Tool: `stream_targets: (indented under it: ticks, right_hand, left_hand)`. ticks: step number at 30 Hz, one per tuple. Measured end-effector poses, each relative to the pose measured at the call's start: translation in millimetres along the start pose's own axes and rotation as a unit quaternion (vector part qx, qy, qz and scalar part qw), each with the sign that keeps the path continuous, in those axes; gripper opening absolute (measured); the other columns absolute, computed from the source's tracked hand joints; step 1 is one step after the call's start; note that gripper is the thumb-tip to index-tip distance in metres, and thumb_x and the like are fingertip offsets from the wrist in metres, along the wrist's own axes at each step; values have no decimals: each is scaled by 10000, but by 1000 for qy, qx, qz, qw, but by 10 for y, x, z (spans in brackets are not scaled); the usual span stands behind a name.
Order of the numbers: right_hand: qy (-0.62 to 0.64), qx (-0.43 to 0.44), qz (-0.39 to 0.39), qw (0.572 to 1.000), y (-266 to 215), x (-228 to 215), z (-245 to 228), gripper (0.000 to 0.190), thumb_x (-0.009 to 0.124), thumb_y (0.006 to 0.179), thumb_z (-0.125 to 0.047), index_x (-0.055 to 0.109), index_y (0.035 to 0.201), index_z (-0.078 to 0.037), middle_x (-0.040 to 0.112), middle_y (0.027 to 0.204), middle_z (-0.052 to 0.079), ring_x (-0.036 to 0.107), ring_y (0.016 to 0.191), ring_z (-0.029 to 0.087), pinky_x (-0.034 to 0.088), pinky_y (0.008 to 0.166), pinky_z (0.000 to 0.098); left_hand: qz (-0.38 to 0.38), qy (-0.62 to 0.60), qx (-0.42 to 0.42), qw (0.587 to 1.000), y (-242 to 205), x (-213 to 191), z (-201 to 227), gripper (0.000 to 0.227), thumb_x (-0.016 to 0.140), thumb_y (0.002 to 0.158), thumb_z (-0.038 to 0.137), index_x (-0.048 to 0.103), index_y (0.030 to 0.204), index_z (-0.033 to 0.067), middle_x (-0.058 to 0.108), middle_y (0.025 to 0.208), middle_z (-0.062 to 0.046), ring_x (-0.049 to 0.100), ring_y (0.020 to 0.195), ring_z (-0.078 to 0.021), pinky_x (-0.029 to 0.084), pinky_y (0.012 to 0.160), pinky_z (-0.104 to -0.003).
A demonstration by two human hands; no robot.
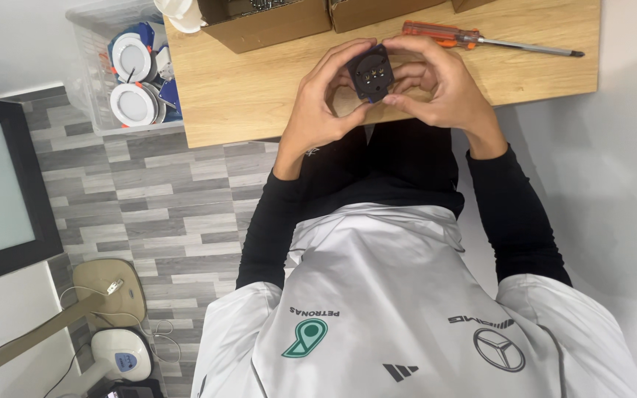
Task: The person assembles a small electrical component by inserting a white plastic piece into a blue housing. They use an orange screwdriver to tighten screws into the housing, securing the parts together. The person then places the assembled unit into a clear plastic bin and picks up another blue component to repeat the process.
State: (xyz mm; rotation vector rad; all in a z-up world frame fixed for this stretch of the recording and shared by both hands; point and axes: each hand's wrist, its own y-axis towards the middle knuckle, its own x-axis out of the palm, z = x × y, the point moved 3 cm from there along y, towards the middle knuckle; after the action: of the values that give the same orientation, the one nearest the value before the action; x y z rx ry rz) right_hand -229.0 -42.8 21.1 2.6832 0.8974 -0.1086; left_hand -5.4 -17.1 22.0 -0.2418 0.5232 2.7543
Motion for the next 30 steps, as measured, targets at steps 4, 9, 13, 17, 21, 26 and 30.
stream_targets:
  ticks: [4,9,13,17,21,26,30]
  right_hand:
    - [12,1,5,1000,-9,-3,66,677,810,1010,129,439,1567,27,540,1538,240,748,1218,346,639,1008,336]
    - [19,2,17,1000,-11,-12,109,687,826,990,154,457,1552,13,530,1540,236,761,1205,361,643,999,338]
    - [20,9,13,1000,9,-7,75,671,831,988,138,463,1536,13,558,1468,235,774,1159,355,652,984,339]
    - [29,30,32,999,-4,14,160,686,855,962,122,473,1520,7,638,1386,208,765,1161,279,628,964,304]
    - [1,11,9,1000,42,12,61,690,840,946,130,466,1518,37,606,1443,264,760,1200,344,651,1000,340]
    - [-3,35,2,999,80,-45,22,770,889,894,64,508,1561,7,631,1471,193,704,1227,281,625,908,358]
    - [-93,6,5,996,302,-378,-603,602,882,950,31,597,1480,50,715,1336,237,747,1191,350,628,905,420]
  left_hand:
    - [-5,-1,6,1000,0,-9,-9,673,820,974,-34,543,1571,104,587,1610,-131,635,1474,-256,660,1108,-320]
    - [-9,-16,6,1000,2,-19,9,665,831,988,-42,548,1572,103,586,1620,-135,624,1496,-261,660,1120,-326]
    - [-13,-21,13,1000,9,-27,21,664,820,979,-66,552,1566,91,584,1617,-141,631,1491,-273,662,1121,-327]
    - [-15,3,31,999,35,-52,120,619,767,977,-7,545,1549,75,590,1593,-162,590,1523,-333,573,1254,-395]
    - [-22,-15,35,999,32,-37,92,669,845,970,23,517,1552,65,577,1607,-196,603,1518,-349,528,1298,-410]
    - [12,9,29,999,37,-16,-29,750,935,837,19,608,1510,74,656,1530,-151,649,1418,-352,523,1203,-482]
    - [17,13,22,1000,25,-36,-56,769,936,828,40,599,1518,81,657,1526,-141,654,1408,-341,529,1198,-481]
